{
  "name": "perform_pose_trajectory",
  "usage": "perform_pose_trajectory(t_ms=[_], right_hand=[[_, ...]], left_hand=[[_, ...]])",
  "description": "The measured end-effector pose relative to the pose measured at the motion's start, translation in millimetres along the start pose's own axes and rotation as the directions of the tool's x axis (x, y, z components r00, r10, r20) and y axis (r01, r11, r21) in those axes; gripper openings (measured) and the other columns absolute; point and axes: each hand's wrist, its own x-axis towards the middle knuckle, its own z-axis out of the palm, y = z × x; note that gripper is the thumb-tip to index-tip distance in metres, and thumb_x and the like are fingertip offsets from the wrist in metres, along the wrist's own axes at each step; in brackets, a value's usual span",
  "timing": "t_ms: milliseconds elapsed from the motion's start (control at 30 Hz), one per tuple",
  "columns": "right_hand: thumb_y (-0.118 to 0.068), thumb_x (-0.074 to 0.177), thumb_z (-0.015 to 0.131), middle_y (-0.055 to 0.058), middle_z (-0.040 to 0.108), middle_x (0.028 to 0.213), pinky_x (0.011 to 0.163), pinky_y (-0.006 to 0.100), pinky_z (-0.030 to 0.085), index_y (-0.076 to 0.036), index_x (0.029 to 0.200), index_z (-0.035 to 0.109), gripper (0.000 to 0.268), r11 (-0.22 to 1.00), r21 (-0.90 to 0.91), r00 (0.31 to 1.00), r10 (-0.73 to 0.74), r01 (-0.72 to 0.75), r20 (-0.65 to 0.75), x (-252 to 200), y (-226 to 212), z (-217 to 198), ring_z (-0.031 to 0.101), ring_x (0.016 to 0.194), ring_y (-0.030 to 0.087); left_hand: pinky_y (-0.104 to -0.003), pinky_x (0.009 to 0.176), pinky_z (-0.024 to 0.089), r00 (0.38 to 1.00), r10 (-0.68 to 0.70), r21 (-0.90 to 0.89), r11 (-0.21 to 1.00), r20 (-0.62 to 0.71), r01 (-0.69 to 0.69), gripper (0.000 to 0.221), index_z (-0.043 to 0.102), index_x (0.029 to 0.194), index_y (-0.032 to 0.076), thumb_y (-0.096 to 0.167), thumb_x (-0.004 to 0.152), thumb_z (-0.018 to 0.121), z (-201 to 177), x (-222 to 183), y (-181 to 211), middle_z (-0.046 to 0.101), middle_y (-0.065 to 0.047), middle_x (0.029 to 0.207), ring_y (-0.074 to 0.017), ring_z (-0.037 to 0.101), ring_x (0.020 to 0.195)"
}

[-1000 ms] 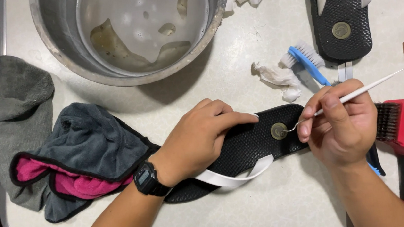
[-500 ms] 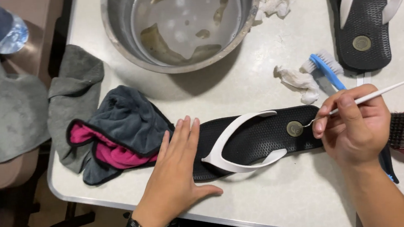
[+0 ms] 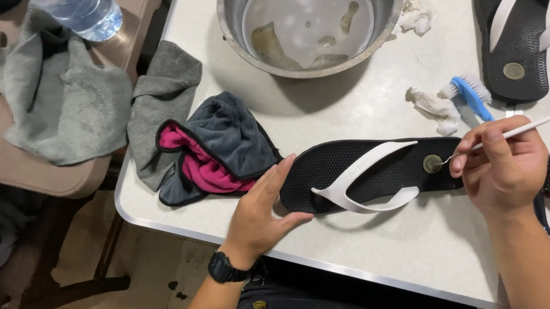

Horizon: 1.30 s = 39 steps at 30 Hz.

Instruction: Cleaning the sole of a flip-flop and applying filler material to repair the tread

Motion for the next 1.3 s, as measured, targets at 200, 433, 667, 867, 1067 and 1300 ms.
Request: perform_pose_trajectory(t_ms=[200,433,667,867,1067,1300], right_hand=[[-0.024,0.112,0.063,0.013,0.058,0.082,0.047,0.028,0.049,-0.010,0.099,0.049,0.023,1.000,0.023,1.000,0.015,-0.015,0.002,0.9,0.7,-1.5,0.058,0.056,0.021],[-0.022,0.111,0.063,0.012,0.061,0.083,0.047,0.027,0.048,-0.014,0.098,0.052,0.019,0.994,0.105,0.998,0.043,-0.038,-0.041,-1.4,-1.0,-3.7,0.058,0.056,0.019],[-0.025,0.108,0.068,0.009,0.061,0.085,0.057,0.025,0.045,-0.015,0.098,0.058,0.018,0.983,0.143,0.982,0.135,-0.116,-0.134,-9.3,-37.9,-13.5,0.054,0.062,0.018],[-0.032,0.113,0.065,0.000,0.062,0.086,0.053,0.021,0.042,-0.022,0.099,0.057,0.019,0.996,0.089,0.974,-0.007,0.028,-0.226,-53.6,-57.1,-35.6,0.062,0.076,0.010],[-0.025,0.113,0.061,0.009,0.064,0.085,0.049,0.024,0.048,-0.013,0.102,0.061,0.016,0.993,0.107,0.977,0.067,-0.046,-0.201,-93.4,-42.6,-39.2,0.060,0.058,0.017],[-0.021,0.110,0.060,0.016,0.065,0.087,0.051,0.026,0.053,-0.008,0.101,0.059,0.016,0.981,0.048,0.961,0.194,-0.188,-0.195,-113.7,-38.5,-5.1,0.067,0.066,0.024]], left_hand=[[-0.053,0.123,0.044,0.993,0.115,0.107,0.987,0.010,-0.116,0.086,0.037,0.154,0.000,0.042,0.091,0.078,1.6,-3.1,-1.4,0.051,-0.016,0.155,-0.0299,0.054,0.144],[-0.051,0.124,0.043,0.992,0.129,0.067,0.989,-0.008,-0.128,0.090,0.035,0.154,-0.002,0.038,0.088,0.082,0.9,-7.5,1.1,0.050,-0.017,0.156,-0.0305,0.053,0.144],[-0.043,0.086,0.054,0.964,0.224,0.229,0.955,-0.142,-0.188,0.046,0.074,0.101,0.002,0.044,0.083,0.083,-3.3,-1.9,8.2,0.074,-0.020,0.114,-0.0334,0.072,0.110],[-0.029,0.049,0.027,0.939,-0.280,-0.159,0.955,-0.200,0.251,0.055,0.038,0.067,0.013,0.051,0.106,0.038,-10.5,2.3,-2.8,0.034,0.005,0.059,-0.0074,0.035,0.055],[-0.027,0.058,0.027,0.832,-0.555,-0.336,0.785,-0.008,0.521,0.053,0.027,0.068,0.018,0.054,0.104,0.044,-14.3,12.2,-4.3,0.031,0.008,0.066,-0.0081,0.034,0.063],[-0.031,0.096,0.050,0.839,-0.544,-0.201,0.823,-0.010,0.531,0.059,0.070,0.121,0.011,0.054,0.100,0.035,-23.2,23.5,18.1,0.074,-0.002,0.120,-0.0174,0.068,0.113]])
